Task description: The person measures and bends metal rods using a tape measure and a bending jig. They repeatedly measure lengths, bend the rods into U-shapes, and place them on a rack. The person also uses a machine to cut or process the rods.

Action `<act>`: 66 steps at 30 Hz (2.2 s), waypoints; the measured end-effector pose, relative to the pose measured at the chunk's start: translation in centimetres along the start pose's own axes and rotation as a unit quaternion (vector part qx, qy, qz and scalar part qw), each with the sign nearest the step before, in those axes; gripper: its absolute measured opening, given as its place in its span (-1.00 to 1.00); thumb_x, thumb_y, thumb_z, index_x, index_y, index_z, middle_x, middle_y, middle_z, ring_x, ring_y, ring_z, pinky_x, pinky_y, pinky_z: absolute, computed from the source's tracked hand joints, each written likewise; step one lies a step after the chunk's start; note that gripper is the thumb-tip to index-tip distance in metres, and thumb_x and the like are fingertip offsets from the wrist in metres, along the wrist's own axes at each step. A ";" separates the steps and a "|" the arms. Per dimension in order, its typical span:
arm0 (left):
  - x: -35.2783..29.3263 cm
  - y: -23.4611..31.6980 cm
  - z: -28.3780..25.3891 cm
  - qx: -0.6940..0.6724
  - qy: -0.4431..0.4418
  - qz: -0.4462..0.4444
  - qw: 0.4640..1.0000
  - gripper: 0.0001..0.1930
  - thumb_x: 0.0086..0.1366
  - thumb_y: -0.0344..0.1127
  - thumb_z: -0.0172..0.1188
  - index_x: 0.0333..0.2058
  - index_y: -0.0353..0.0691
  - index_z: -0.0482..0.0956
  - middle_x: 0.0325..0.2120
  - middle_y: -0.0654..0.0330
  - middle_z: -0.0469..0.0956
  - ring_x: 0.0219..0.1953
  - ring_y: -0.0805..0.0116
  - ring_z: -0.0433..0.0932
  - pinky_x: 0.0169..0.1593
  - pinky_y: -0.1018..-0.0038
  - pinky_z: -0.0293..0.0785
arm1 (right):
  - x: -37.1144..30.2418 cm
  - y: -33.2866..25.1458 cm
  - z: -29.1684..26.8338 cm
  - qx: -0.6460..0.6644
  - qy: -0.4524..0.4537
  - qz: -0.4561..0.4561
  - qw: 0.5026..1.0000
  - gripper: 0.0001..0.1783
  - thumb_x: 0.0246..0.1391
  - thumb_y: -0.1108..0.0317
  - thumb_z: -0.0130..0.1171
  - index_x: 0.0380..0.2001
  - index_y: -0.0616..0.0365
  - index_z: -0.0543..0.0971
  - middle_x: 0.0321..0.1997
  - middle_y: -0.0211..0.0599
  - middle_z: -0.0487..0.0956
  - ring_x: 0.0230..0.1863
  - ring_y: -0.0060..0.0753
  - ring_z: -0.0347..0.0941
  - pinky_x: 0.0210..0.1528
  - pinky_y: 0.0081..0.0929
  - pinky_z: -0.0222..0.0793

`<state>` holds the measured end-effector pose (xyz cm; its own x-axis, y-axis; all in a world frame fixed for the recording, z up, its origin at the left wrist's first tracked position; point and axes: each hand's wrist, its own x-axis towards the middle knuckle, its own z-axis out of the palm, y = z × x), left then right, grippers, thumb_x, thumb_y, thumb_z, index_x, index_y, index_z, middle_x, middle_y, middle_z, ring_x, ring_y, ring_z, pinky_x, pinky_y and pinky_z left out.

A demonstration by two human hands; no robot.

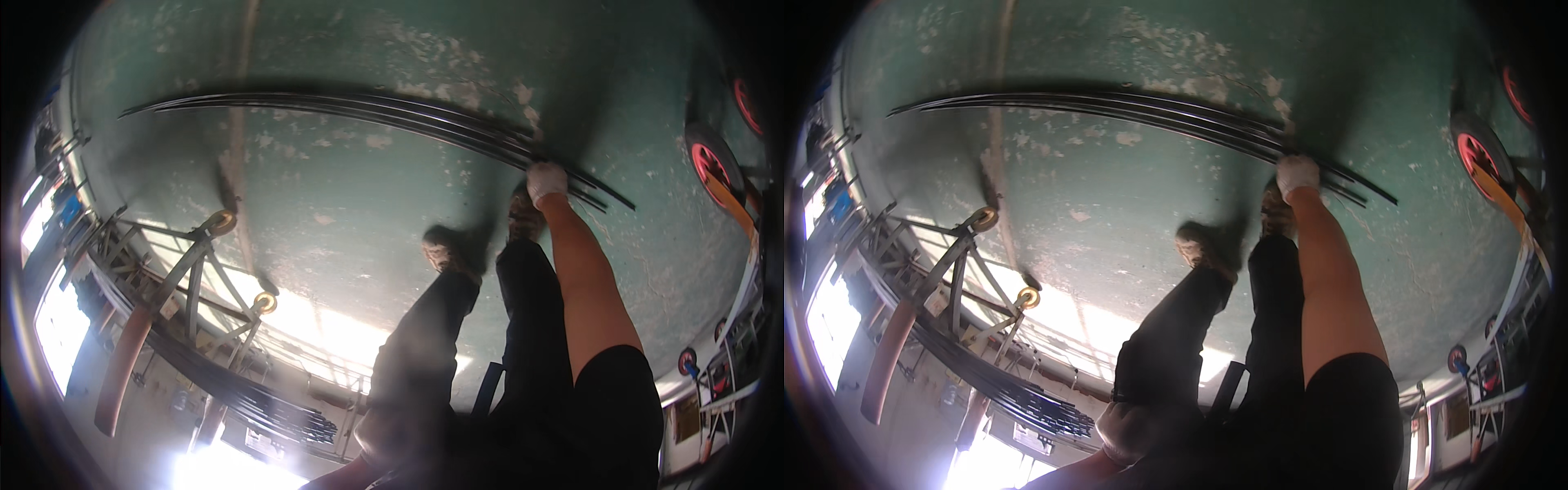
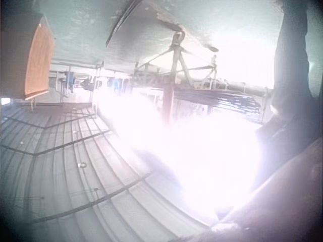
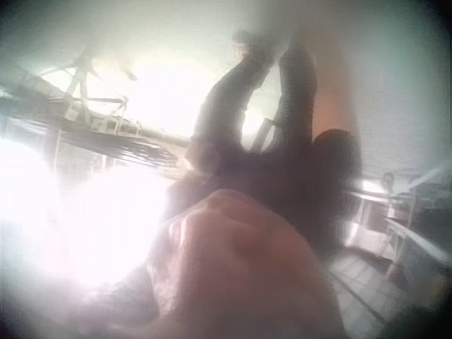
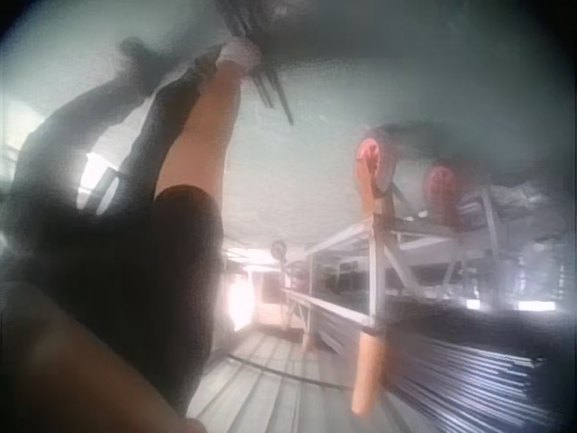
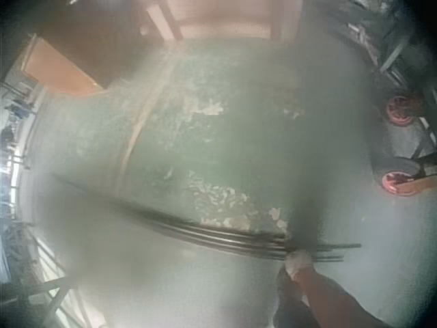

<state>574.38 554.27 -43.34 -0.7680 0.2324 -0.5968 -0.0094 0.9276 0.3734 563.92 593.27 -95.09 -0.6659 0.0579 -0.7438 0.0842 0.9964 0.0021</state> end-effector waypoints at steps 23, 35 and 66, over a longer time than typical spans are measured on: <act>-5.5 7.8 -8.9 -0.510 -0.152 -0.192 0.825 -0.65 0.39 -0.21 0.34 0.06 -0.27 0.71 -0.23 0.11 0.75 -0.26 0.27 0.73 -0.21 0.36 0.66 | -39.6 -10.6 -50.3 0.683 -0.281 -0.089 0.669 -0.81 0.45 0.26 0.24 -0.18 0.15 0.68 -0.43 -0.42 0.54 -0.55 -0.56 0.38 -0.54 -0.50 0.22; -11.0 18.3 -26.7 -0.819 -0.088 0.101 0.558 -0.46 0.49 -0.02 0.31 0.20 -0.36 0.57 -0.13 0.05 0.73 -0.29 0.24 0.71 -0.38 0.46 0.55 | -51.4 -21.3 -70.3 0.746 -0.324 -0.313 0.490 -0.76 0.49 0.30 0.25 -0.09 0.32 0.63 -0.19 -0.13 0.73 -0.31 -0.27 0.68 -0.26 -0.35 0.63; -9.7 10.9 -24.3 -0.721 0.175 0.113 0.661 -0.56 0.49 -0.13 0.25 0.17 -0.33 0.58 -0.21 0.02 0.69 -0.43 0.14 0.59 -0.37 0.33 0.51 | -52.9 -27.9 -79.3 0.652 -0.310 -0.321 0.613 -0.86 0.37 0.36 0.34 -0.26 0.09 0.57 -0.59 -0.56 0.38 -0.67 -0.63 0.23 -0.66 -0.52 0.04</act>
<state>566.14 555.00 -16.20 -0.9530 0.0022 -0.3030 -0.2758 -0.4208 0.8642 538.06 567.23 -2.80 -0.4972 -0.7576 -0.4228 0.7416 -0.1181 -0.6604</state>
